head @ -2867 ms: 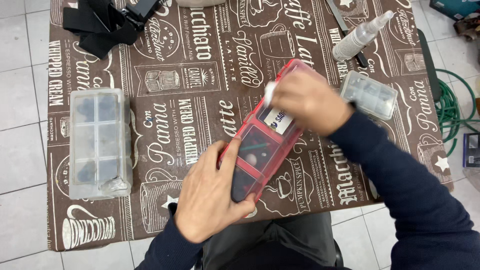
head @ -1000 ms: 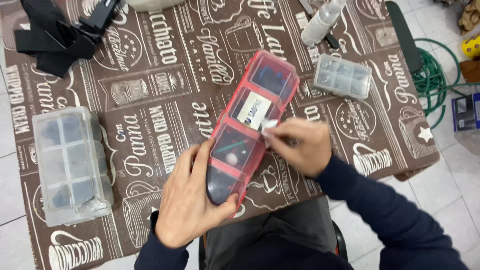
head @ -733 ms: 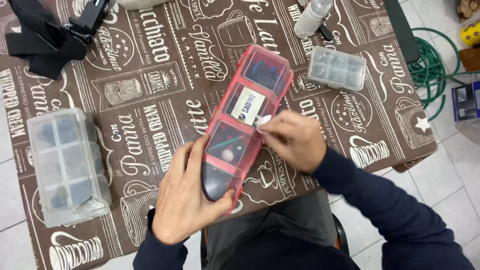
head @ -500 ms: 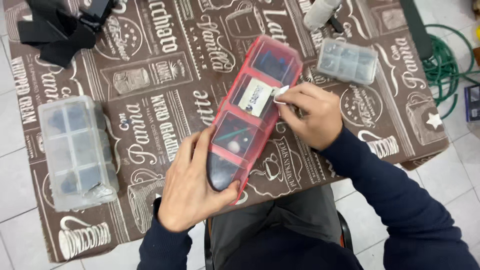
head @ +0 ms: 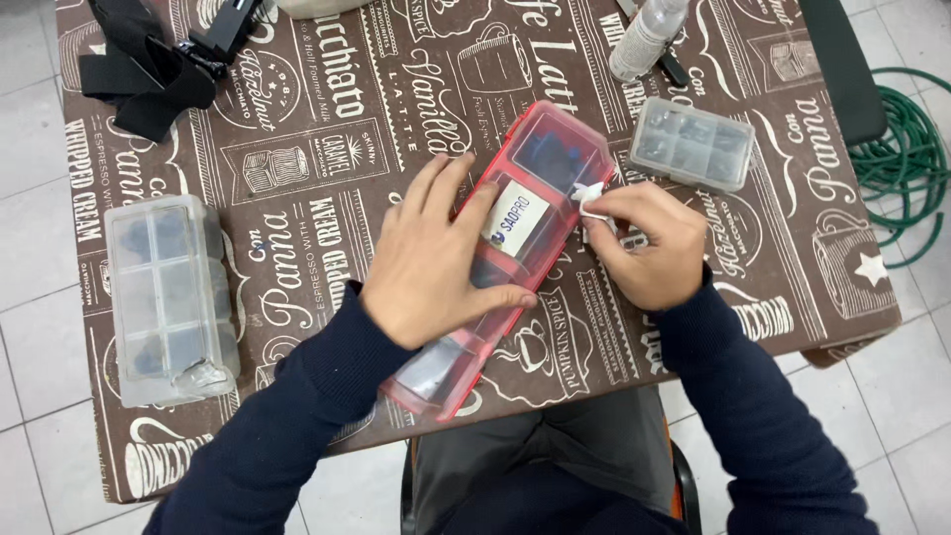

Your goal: The person wipes the inside and outside of a red multi-compartment plastic tackle box using a white cloth. They spray liquid onto the cloth from a clear spray bottle and continue wiping the lid and compartments. The person then closes the box and wipes its exterior before opening it again to wipe the interior compartments.

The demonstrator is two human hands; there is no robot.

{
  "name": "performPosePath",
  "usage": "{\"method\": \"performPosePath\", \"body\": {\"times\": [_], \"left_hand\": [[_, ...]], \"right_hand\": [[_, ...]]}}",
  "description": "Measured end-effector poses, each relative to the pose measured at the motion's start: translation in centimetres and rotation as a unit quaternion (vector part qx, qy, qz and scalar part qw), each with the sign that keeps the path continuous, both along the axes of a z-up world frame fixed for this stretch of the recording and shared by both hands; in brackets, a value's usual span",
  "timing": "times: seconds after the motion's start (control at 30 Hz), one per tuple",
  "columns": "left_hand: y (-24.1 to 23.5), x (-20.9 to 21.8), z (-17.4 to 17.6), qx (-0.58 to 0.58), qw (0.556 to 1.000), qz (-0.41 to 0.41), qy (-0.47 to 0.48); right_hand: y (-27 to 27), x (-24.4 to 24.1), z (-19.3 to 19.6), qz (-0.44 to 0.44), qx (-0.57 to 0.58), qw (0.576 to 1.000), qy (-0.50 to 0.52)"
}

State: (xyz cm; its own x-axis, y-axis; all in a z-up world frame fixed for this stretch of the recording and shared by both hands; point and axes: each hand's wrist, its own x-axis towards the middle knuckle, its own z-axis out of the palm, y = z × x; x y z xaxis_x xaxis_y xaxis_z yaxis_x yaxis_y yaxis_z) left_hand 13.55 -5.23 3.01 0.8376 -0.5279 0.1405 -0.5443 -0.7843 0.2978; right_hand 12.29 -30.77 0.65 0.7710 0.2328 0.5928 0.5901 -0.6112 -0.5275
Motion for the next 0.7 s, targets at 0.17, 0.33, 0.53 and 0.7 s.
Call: {"method": "performPosePath", "body": {"times": [0.17,0.33,0.53,0.7], "left_hand": [[-0.4,0.2,0.2,-0.060,0.997,-0.012,0.045],[-0.9,0.4,0.4,-0.106,0.992,-0.018,0.061],[-2.6,0.2,0.3,-0.063,0.996,-0.056,-0.043],[-3.9,1.4,0.2,-0.017,0.984,-0.015,-0.175]], "right_hand": [[-0.8,-0.2,0.8,-0.007,0.020,1.000,0.005],[-0.9,-0.7,1.0,0.018,0.022,0.999,0.021],[-1.1,-0.8,0.8,0.017,0.028,0.999,0.018],[-1.0,-0.8,1.1,0.021,0.021,0.999,0.016]]}}
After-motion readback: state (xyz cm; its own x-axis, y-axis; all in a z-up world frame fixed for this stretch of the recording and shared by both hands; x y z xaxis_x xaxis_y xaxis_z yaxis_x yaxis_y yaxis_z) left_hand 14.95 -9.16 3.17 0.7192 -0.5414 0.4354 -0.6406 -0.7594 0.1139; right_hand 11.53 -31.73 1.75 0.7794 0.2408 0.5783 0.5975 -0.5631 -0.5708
